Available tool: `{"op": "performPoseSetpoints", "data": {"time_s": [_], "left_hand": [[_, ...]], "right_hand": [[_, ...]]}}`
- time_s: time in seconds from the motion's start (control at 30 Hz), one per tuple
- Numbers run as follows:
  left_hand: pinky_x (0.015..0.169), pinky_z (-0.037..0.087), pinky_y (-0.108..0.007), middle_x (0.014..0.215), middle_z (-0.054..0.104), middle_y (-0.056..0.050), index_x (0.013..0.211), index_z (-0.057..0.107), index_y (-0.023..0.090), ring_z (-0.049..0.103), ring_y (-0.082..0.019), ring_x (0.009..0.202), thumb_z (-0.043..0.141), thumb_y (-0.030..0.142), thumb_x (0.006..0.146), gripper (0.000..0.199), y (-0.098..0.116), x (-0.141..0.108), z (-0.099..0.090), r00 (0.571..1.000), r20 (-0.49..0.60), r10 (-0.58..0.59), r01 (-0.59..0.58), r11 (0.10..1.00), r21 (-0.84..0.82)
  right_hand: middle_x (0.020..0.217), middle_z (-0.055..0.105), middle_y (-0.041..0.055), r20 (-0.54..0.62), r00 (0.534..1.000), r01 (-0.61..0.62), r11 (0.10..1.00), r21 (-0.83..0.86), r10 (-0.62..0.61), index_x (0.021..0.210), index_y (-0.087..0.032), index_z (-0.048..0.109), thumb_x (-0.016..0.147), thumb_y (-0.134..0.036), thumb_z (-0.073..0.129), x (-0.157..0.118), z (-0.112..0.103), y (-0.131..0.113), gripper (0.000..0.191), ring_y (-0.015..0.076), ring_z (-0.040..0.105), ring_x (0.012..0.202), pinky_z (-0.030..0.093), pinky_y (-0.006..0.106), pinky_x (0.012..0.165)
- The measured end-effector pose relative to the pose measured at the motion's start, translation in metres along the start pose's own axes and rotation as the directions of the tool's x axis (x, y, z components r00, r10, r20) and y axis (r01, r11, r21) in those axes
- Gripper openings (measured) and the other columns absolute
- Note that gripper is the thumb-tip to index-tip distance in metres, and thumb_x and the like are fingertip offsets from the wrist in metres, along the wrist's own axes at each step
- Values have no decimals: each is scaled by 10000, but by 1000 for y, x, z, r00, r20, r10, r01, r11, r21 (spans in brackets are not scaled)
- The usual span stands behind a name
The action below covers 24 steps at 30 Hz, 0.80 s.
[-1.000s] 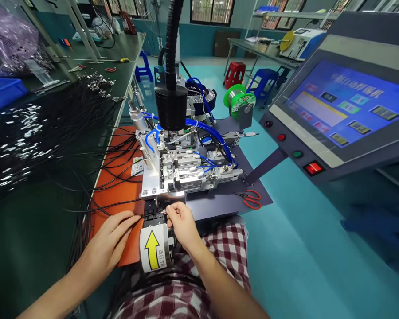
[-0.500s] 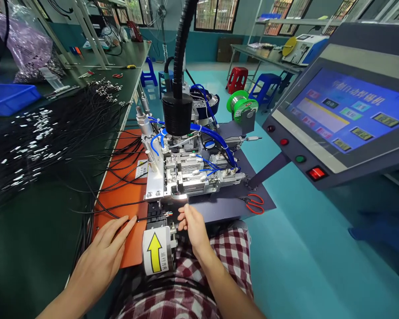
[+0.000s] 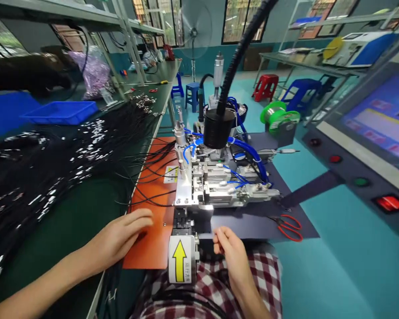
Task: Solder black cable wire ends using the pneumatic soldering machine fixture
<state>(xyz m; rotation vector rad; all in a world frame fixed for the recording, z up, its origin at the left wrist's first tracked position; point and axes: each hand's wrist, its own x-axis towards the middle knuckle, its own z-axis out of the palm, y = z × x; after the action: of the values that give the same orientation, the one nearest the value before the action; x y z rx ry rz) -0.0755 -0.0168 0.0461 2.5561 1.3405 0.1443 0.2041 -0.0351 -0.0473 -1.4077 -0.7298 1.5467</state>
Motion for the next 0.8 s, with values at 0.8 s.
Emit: {"op": "performPoseSetpoints", "data": {"time_s": [0.8], "left_hand": [[702,474,-219,895,616,-29,1010,528,221,606,-143,798,406,168,921,160,30,-15,19,993,-46,-107,77,900,-429]], "right_hand": [[651,602,-14,236,969,48,994,96,-69,889,-193,628,727,-236,676,-43,41,-33,174,106,532,570,445,230,575]]}}
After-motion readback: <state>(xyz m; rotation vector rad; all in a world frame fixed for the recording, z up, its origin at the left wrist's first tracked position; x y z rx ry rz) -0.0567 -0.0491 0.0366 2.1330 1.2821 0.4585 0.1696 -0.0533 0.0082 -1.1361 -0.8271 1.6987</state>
